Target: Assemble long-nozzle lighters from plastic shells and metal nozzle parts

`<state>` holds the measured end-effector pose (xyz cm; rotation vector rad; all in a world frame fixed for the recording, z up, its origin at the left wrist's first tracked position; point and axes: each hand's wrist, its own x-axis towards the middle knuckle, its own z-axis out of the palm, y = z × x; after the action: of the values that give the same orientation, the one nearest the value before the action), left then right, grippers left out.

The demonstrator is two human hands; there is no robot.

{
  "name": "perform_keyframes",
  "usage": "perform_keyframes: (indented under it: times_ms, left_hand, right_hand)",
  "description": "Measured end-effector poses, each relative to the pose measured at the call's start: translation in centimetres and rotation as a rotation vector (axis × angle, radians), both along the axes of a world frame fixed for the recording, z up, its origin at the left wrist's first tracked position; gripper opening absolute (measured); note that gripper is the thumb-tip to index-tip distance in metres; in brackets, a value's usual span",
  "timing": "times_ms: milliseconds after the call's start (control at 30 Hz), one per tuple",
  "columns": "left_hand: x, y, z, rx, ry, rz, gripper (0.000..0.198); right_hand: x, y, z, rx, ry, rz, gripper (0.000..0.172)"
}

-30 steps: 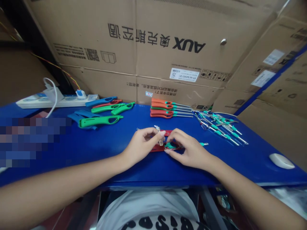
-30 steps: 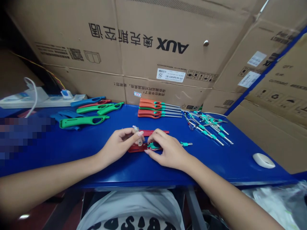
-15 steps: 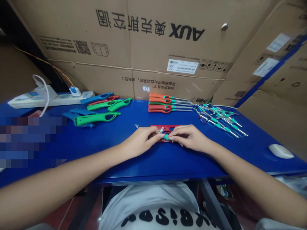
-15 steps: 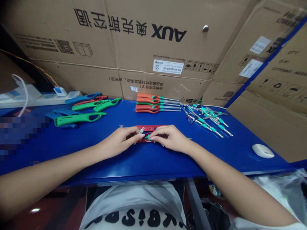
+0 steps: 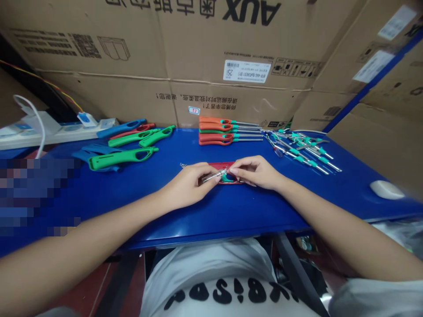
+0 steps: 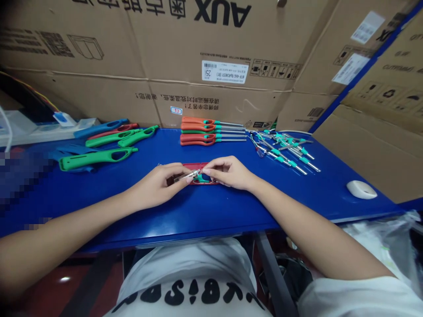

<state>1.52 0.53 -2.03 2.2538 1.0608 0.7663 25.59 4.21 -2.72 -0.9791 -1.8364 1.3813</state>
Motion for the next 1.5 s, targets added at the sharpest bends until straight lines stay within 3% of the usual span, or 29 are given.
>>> perform_keyframes:
  times_ms: [633,1500]
  left_hand:
    - [-0.27,0.12,-0.25,-0.107,-0.043,-0.015,0.030]
    - [-0.11,-0.10,-0.47,-0.089,-0.003,-0.065,0.029]
  right_hand:
    - [0.55,0.40,0.34,0.241,-0.054,0.127,0.021]
    - [0.62,0.14,0.18,0.293,-0.083,0.144,0.022]
